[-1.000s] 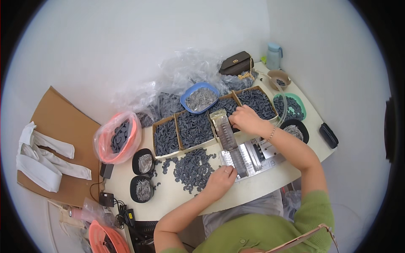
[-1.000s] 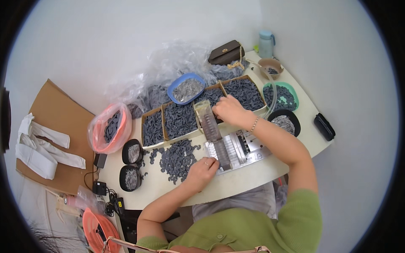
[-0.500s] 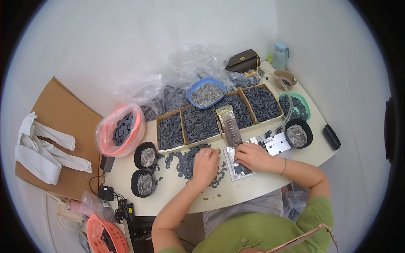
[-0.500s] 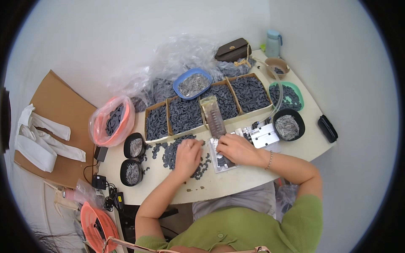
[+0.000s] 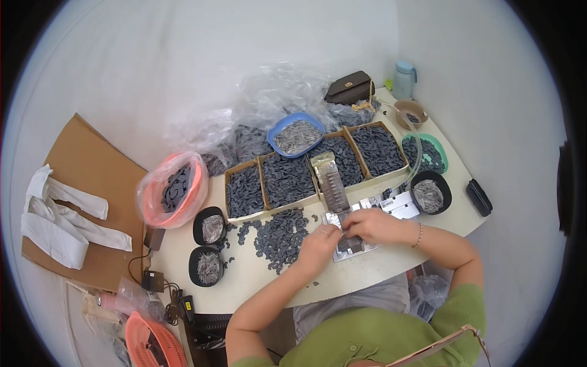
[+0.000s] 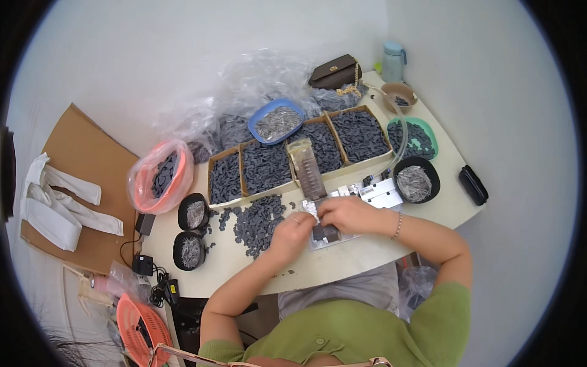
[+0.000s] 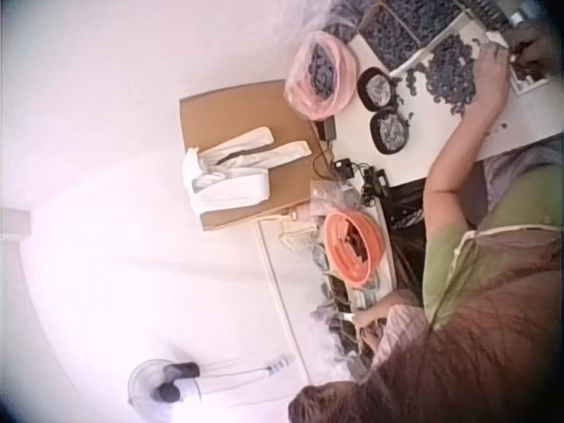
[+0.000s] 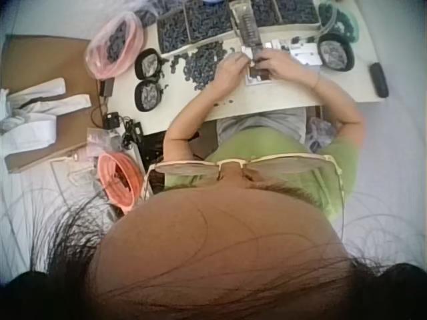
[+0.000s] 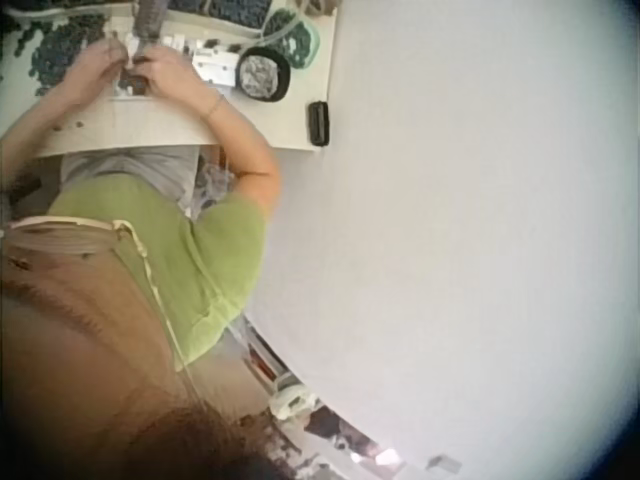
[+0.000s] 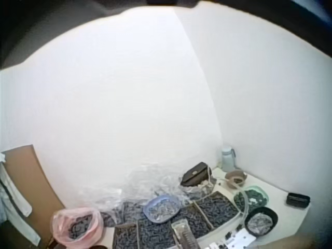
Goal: The person picks up metal hardware components one at a time and places them into a sorting machine or guide by hand.
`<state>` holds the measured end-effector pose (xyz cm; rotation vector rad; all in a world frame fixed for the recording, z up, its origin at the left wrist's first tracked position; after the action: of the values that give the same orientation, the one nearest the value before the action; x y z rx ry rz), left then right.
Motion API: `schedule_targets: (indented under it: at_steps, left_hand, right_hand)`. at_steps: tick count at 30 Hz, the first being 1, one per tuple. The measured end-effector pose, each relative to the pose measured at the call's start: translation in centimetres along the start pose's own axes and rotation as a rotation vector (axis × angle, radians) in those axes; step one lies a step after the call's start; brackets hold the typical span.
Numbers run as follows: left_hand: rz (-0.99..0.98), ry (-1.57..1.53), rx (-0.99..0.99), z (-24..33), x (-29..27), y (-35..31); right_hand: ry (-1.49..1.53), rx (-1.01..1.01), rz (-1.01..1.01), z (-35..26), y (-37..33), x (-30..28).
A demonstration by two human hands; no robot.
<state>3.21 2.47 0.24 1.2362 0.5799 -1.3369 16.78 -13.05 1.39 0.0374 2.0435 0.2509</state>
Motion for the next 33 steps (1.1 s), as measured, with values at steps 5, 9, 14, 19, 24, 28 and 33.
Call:
schedule_targets:
  at_steps: [5, 9, 14, 19, 24, 28, 33]
  left_hand:
    - [-0.017, 0.346, 0.084, 2.5, 0.7, -1.2]
    - [0.019, 0.34, 0.127, 3.2, -0.6, -1.7]
    - [-0.028, 0.081, -0.07, -0.7, -2.2, -2.7]
    - [0.073, 0.118, -0.252, -5.8, -3.4, -2.0]
    - [0.086, 0.051, -0.208, -6.6, -3.2, -1.7]
    - [0.12, -0.044, -0.215, -4.5, -2.1, -0.8]
    - [0.04, 0.022, -0.047, -0.3, -0.7, 0.5]
  right_hand:
    - [0.003, 0.143, 0.129, 0.6, 3.8, -1.7]
    - [-0.259, 0.09, 0.029, 0.6, 7.8, 0.6]
    - [-0.519, 0.147, -0.154, 0.2, 10.4, 2.9]
    - [-0.226, 0.211, 0.037, 0.3, 8.6, 0.8]
    - [0.115, 0.304, -0.004, 0.0, 4.1, -1.6]
    - [0.074, 0.222, 0.011, -1.2, 1.7, -1.5]
    - [-0.062, 0.157, 0.093, -1.0, 0.7, -0.7]
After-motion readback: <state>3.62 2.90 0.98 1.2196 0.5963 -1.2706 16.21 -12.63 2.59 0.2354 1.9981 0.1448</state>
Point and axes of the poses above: each hand's wrist, its own y-axis towards the middle knuckle, its own x-axis out of the palm, z = x × y, the point moved 1 cm from there along y, towards the middle knuckle, and after that the axes turned 12 degrees about -z, right-handed, at the moved point
